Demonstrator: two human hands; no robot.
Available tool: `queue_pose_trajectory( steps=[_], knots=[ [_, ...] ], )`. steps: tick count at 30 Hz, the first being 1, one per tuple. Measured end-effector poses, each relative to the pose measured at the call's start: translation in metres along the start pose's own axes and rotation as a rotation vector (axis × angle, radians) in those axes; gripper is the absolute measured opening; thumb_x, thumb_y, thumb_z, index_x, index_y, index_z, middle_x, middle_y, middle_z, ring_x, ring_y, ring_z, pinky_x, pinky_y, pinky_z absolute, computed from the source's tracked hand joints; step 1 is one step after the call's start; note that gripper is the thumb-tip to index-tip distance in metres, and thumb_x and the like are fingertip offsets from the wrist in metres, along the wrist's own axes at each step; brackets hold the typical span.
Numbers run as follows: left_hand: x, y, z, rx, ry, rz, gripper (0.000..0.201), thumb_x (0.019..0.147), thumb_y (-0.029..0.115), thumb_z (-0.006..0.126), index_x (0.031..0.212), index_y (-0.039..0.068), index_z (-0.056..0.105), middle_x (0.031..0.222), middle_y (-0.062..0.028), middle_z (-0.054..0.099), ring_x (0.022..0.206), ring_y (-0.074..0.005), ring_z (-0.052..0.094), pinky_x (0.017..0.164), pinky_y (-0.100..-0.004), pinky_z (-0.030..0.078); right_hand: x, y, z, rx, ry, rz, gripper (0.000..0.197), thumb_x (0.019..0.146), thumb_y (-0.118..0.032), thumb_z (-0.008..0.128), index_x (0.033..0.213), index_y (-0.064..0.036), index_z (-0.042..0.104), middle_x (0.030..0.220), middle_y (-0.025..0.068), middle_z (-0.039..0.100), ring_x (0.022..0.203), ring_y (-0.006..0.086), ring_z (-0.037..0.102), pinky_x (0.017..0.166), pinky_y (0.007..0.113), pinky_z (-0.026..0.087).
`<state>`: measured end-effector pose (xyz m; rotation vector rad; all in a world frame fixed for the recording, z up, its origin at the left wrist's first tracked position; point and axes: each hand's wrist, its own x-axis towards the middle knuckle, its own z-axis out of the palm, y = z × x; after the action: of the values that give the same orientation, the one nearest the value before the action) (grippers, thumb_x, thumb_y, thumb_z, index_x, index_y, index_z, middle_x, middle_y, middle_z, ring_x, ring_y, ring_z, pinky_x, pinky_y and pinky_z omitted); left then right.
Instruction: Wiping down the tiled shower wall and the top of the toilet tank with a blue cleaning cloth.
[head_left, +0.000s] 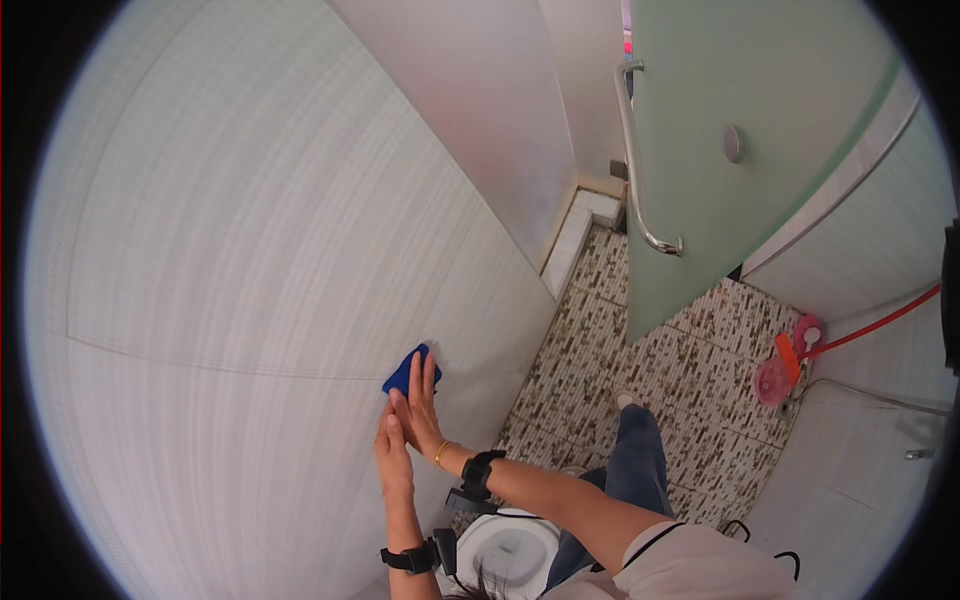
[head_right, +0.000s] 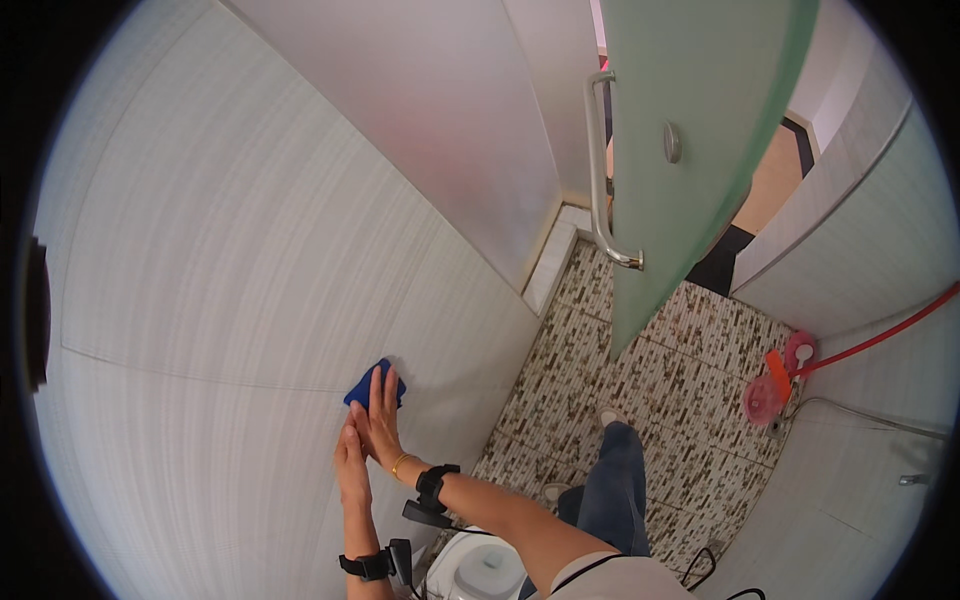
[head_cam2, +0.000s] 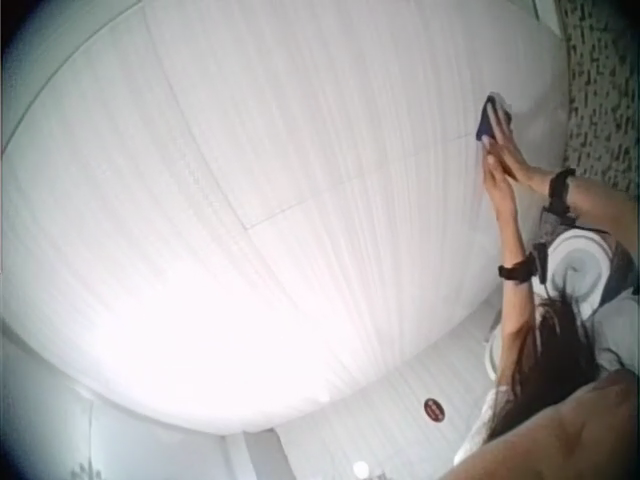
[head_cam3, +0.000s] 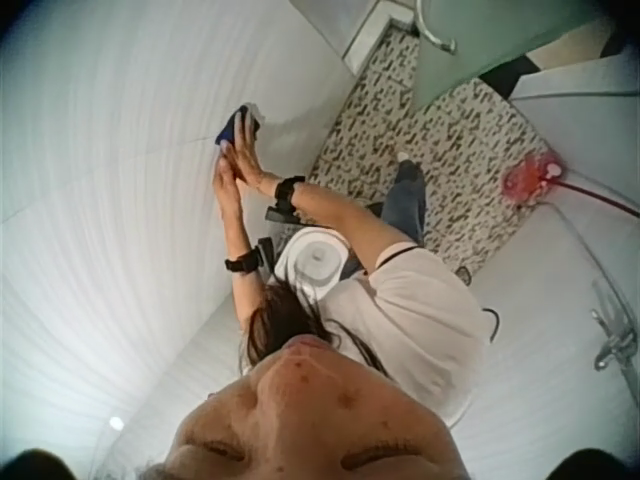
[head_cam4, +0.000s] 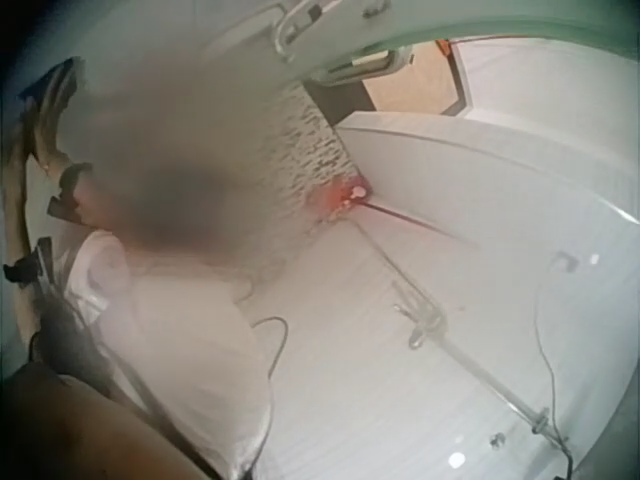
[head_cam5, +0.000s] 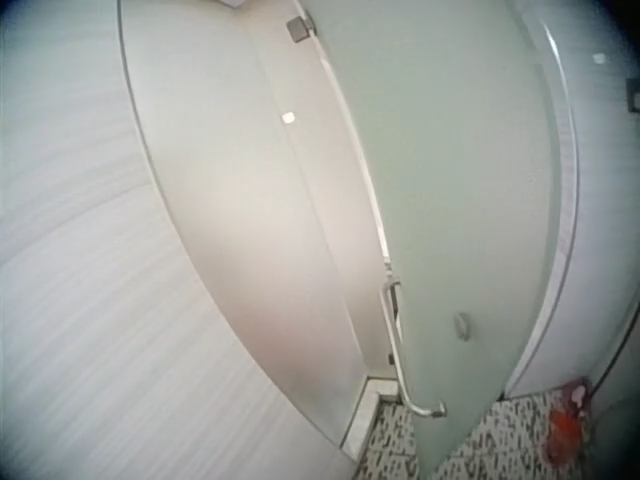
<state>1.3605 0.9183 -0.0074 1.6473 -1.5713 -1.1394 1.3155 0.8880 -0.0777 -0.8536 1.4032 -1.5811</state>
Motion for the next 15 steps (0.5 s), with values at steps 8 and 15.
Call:
queue_pose_trajectory(
  steps=[8, 15],
  knots=[
    [0.049, 0.018, 0.044, -0.19, -0.215, -0.053, 0.058, 0.089, 0.042, 0.039, 0.127, -0.001, 0.034, 0.124, -0.0166, 0.044, 0.113, -0.0244, 0.044, 0.095, -0.0346, 0.032, 0.117, 0.007, -0.066, -0.082, 0.226, -0.114, 0.064, 0.089, -0.038, 0.033, 0.136, -0.0052, 0.004, 0.14, 0.0243, -0.002, 0.129, 0.0389, 0.001, 0.104, 0.046, 0.009],
    [0.063, 0.006, 0.08, -0.202, -0.269, -0.097, 0.055, 0.088, 0.041, 0.043, 0.126, 0.002, 0.037, 0.123, -0.0123, 0.046, 0.112, -0.0229, 0.045, 0.093, -0.0342, 0.034, 0.185, 0.018, -0.126, -0.035, 0.374, -0.02, 0.061, 0.09, -0.036, 0.032, 0.136, -0.0038, 0.01, 0.14, 0.021, 0.007, 0.13, 0.034, 0.008, 0.105, 0.038, 0.008]
  ],
)
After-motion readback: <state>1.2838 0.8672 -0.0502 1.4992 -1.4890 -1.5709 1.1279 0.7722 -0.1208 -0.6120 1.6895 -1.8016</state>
